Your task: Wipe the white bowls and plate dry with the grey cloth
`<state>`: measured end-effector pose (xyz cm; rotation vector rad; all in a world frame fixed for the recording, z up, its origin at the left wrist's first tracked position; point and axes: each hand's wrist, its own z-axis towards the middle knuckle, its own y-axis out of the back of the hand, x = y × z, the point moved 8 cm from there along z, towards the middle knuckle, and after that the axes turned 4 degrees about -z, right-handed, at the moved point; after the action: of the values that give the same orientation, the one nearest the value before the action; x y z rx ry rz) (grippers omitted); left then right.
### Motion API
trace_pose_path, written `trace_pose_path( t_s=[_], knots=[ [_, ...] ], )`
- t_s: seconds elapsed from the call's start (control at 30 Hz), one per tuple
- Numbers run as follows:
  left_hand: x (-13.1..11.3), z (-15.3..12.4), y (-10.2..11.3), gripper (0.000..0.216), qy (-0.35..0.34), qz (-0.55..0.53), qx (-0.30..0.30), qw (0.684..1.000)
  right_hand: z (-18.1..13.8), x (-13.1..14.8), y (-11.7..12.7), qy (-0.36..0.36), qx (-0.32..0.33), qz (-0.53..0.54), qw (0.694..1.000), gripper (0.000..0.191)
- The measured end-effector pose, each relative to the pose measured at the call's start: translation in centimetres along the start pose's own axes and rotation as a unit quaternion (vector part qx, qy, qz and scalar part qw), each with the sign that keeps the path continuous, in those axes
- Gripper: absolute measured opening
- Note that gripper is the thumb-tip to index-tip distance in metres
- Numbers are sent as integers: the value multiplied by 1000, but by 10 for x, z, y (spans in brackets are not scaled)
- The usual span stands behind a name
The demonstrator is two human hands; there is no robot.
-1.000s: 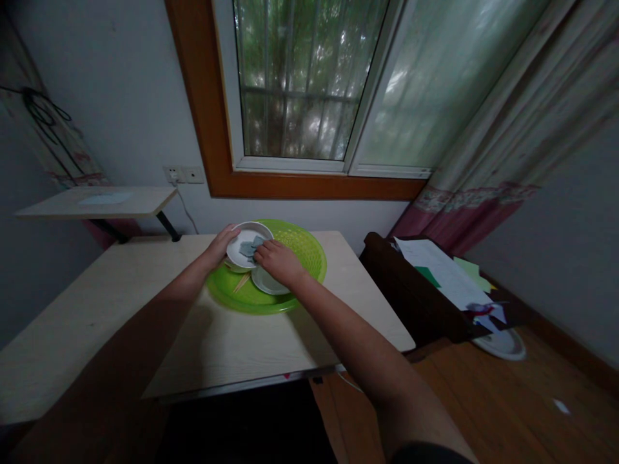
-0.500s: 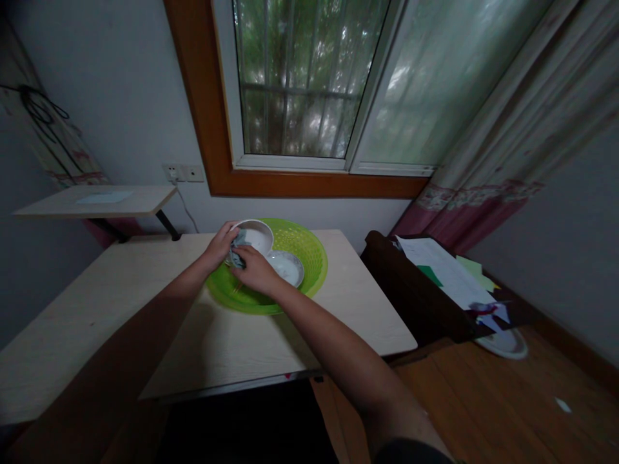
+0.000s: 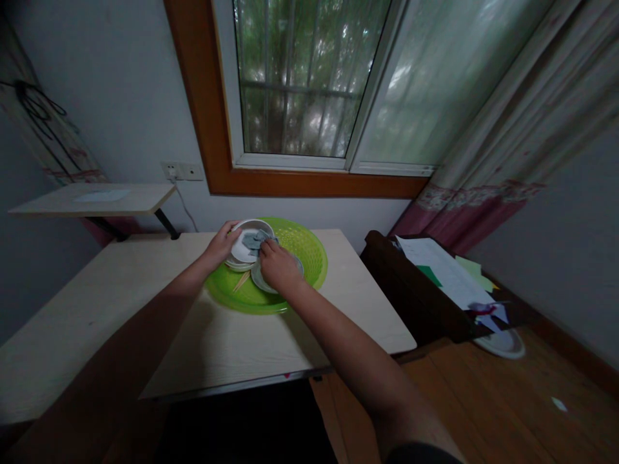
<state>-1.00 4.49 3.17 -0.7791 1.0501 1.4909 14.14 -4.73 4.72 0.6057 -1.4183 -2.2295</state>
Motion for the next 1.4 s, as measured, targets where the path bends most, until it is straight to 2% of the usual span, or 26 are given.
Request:
trace_pose_path(
  t_s=[0.17,0.33,0.43,0.53,0.63,0.73,0.87,1.0,1.1,1.17,1.27,1.4],
  knots=[
    [-4,-2,3,45,-2,10,-3,1000,7,17,-13,-31,27,126,991,40],
    [-10,-2,6,39,-3,0,-20,1000,20,23,-18,-55,21,302,951,49],
    [-12,-2,8,35,-5,-13,-33,999,21,23,-20,-40,27,346,937,56],
    [-11,-3,9,35,5,-16,-35,999,14,23,-21,-10,47,318,947,67],
    [-9,-3,9,38,5,-15,-32,999,5,20,-18,27,61,233,970,71],
    [-4,-1,8,40,10,-14,-31,999,0,11,-14,37,59,108,992,64],
    [0,2,2,44,10,-15,-16,1000,0,0,-9,15,43,-35,998,46],
    [-1,2,0,43,13,-16,-8,1000,2,3,-10,-8,45,-71,996,46],
    [-1,1,3,40,13,-14,-12,1000,3,12,-13,-22,62,1,998,50],
    [1,2,6,39,14,-9,-18,1000,5,20,-17,-14,77,84,993,65],
    [1,2,7,38,4,1,-17,1000,12,28,-25,5,95,224,970,82],
    [-5,0,8,39,-14,2,-20,1000,19,22,-32,8,69,360,930,78]
  ],
)
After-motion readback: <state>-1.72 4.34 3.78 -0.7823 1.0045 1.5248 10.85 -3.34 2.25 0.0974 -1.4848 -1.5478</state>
